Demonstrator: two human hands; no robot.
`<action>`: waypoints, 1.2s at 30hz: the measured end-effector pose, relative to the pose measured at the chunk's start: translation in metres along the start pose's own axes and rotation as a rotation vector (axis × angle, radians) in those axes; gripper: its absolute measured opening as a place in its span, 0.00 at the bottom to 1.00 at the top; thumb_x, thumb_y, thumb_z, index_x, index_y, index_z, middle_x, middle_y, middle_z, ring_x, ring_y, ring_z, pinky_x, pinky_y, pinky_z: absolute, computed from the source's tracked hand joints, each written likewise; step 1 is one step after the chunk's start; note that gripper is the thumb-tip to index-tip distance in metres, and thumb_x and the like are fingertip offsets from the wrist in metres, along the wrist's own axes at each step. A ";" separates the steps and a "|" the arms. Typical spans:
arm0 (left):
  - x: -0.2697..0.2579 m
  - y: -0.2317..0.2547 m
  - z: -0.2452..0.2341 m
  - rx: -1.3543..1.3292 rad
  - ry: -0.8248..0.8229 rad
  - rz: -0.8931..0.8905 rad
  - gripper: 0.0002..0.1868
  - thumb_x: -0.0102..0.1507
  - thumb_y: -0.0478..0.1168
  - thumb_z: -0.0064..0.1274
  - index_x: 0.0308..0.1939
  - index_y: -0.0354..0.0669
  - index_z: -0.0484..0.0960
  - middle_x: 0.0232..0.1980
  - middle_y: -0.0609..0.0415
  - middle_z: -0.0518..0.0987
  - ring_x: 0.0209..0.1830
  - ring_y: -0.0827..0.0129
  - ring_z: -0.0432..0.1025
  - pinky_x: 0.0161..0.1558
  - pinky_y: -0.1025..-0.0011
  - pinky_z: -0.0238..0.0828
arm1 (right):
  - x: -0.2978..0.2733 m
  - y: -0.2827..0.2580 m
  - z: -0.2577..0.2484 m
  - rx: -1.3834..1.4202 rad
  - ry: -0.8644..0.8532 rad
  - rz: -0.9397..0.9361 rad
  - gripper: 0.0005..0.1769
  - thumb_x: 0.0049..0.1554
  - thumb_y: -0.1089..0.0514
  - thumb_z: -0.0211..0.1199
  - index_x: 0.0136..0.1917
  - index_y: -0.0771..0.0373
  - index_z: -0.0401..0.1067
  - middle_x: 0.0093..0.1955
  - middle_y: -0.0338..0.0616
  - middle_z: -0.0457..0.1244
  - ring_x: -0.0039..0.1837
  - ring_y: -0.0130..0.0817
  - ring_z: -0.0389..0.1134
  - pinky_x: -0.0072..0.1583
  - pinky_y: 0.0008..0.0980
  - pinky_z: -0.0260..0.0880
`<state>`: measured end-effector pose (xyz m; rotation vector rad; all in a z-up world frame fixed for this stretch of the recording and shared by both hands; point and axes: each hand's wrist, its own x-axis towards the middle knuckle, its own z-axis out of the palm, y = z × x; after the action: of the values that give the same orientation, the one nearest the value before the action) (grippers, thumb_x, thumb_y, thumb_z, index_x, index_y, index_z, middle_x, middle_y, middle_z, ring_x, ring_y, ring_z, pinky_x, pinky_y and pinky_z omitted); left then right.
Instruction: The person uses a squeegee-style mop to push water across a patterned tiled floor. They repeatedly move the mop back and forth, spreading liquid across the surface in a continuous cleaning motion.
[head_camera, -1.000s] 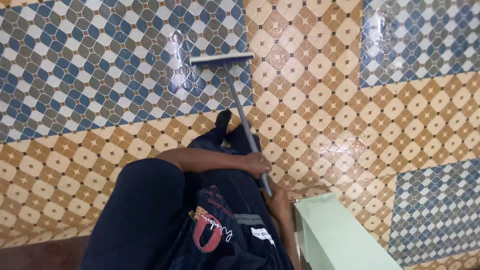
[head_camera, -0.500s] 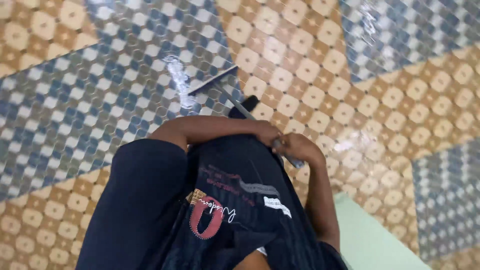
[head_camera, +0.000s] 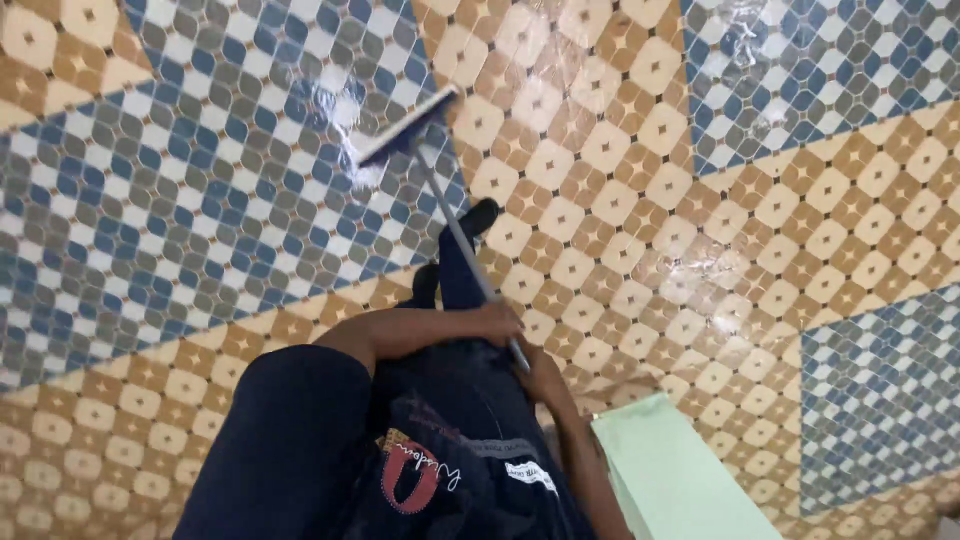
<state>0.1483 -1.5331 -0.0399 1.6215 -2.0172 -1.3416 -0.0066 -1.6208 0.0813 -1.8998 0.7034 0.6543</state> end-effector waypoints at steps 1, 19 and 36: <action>-0.006 -0.018 -0.009 0.035 -0.045 -0.075 0.12 0.49 0.45 0.59 0.36 0.51 0.87 0.39 0.50 0.85 0.43 0.52 0.80 0.41 0.53 0.78 | 0.025 0.007 0.013 0.051 0.043 -0.081 0.37 0.53 0.56 0.68 0.74 0.61 0.63 0.56 0.64 0.68 0.55 0.58 0.72 0.55 0.47 0.71; 0.057 -0.003 -0.131 0.166 0.040 -0.075 0.06 0.56 0.44 0.57 0.36 0.60 0.85 0.37 0.58 0.84 0.41 0.61 0.81 0.42 0.59 0.75 | -0.014 -0.109 -0.166 -0.084 0.018 0.076 0.44 0.52 0.56 0.68 0.79 0.46 0.55 0.54 0.55 0.70 0.53 0.49 0.73 0.56 0.46 0.71; 0.007 -0.152 -0.310 0.405 0.457 -0.228 0.18 0.51 0.47 0.60 0.46 0.65 0.87 0.46 0.64 0.85 0.54 0.62 0.76 0.63 0.33 0.55 | 0.222 -0.164 -0.205 -0.093 0.234 -0.328 0.27 0.51 0.58 0.65 0.63 0.64 0.70 0.40 0.58 0.68 0.41 0.47 0.72 0.44 0.44 0.71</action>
<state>0.4503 -1.6909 0.0154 2.1450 -1.9364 -0.5459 0.2916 -1.7901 0.1037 -2.1383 0.4945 0.2640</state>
